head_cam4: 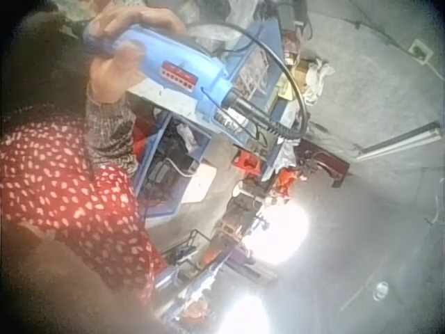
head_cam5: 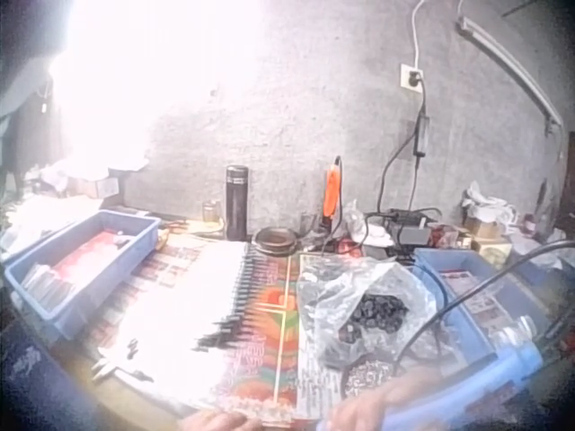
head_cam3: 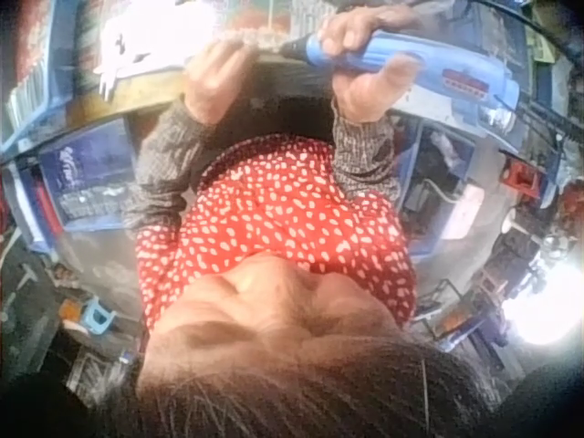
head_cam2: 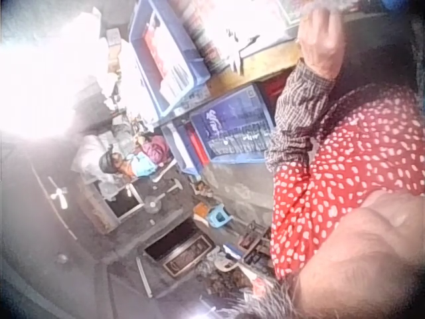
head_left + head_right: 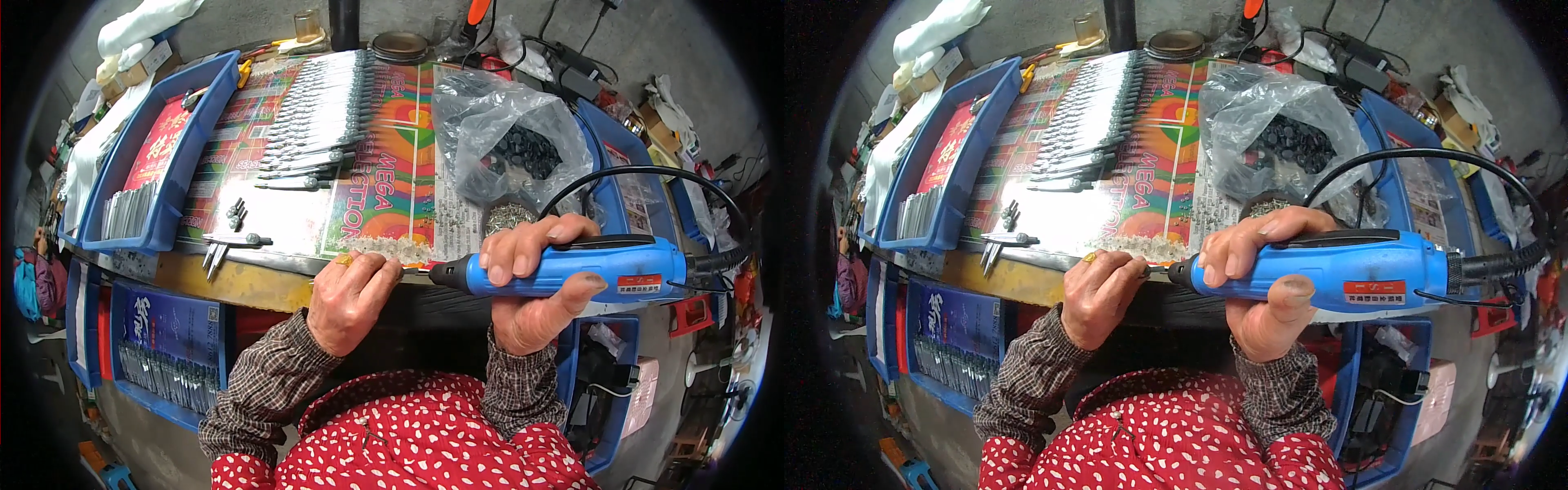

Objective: The person attaches small metal clips to plastic components on an assembly line workbench using an electric screwdriver.

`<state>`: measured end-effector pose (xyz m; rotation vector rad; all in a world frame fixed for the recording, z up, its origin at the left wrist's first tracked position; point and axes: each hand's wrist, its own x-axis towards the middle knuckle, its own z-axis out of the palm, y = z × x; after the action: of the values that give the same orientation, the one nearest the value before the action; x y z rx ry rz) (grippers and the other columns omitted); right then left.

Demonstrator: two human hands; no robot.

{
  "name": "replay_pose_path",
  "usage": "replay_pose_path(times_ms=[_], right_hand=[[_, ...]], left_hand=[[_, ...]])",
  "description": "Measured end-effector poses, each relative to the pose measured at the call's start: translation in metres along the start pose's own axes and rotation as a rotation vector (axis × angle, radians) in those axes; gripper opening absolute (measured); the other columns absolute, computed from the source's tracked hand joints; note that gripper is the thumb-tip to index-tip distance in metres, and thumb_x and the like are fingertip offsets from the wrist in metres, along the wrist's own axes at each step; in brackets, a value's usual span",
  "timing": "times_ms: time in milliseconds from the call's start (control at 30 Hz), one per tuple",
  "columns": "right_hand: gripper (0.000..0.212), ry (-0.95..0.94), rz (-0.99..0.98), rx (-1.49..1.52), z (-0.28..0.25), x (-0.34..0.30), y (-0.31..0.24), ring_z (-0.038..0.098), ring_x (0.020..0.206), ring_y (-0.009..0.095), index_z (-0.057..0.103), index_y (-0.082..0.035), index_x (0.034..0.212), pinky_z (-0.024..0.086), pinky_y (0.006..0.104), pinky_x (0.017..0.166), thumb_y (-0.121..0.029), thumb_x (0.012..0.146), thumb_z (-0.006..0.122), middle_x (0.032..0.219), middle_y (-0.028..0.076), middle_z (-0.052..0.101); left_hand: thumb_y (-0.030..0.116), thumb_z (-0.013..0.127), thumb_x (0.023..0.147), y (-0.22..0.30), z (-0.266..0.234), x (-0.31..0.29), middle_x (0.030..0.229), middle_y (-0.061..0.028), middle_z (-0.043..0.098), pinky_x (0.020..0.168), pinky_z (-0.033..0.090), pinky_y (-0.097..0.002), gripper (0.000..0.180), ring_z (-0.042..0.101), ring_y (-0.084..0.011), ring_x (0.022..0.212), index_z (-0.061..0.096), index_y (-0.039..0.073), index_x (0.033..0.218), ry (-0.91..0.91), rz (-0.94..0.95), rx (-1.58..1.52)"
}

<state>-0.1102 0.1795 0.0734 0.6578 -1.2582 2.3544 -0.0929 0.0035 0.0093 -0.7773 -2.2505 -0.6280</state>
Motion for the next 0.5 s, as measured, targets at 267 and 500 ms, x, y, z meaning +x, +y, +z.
replay_pose_path(times_ms=[267,500], right_hand=[[0.054,0.005,0.011,-0.016,0.0012,0.0008,0.0003,0.049,0.05,0.015,0.041,-0.009,0.095,0.042,0.0336,0.055,-0.057,0.076,0.058,0.065,0.003,0.046],[0.054,-0.002,0.013,-0.016,0.0017,0.0012,0.0004,0.049,0.05,0.015,0.041,-0.009,0.095,0.042,0.0334,0.054,-0.057,0.076,0.059,0.065,0.003,0.046]], left_hand=[[0.002,0.062,0.067,-0.0013,0.0004,0.0008,0.079,-0.0078,0.055,0.053,0.044,-0.0301,0.022,0.054,-0.0208,0.062,0.058,0.001,0.088,0.009,0.02,0.007],[0.003,0.061,0.067,-0.0017,-0.0001,0.002,0.081,-0.0087,0.055,0.056,0.045,-0.0305,0.022,0.055,-0.0217,0.065,0.058,0.0,0.089,0.014,0.026,-0.029]])
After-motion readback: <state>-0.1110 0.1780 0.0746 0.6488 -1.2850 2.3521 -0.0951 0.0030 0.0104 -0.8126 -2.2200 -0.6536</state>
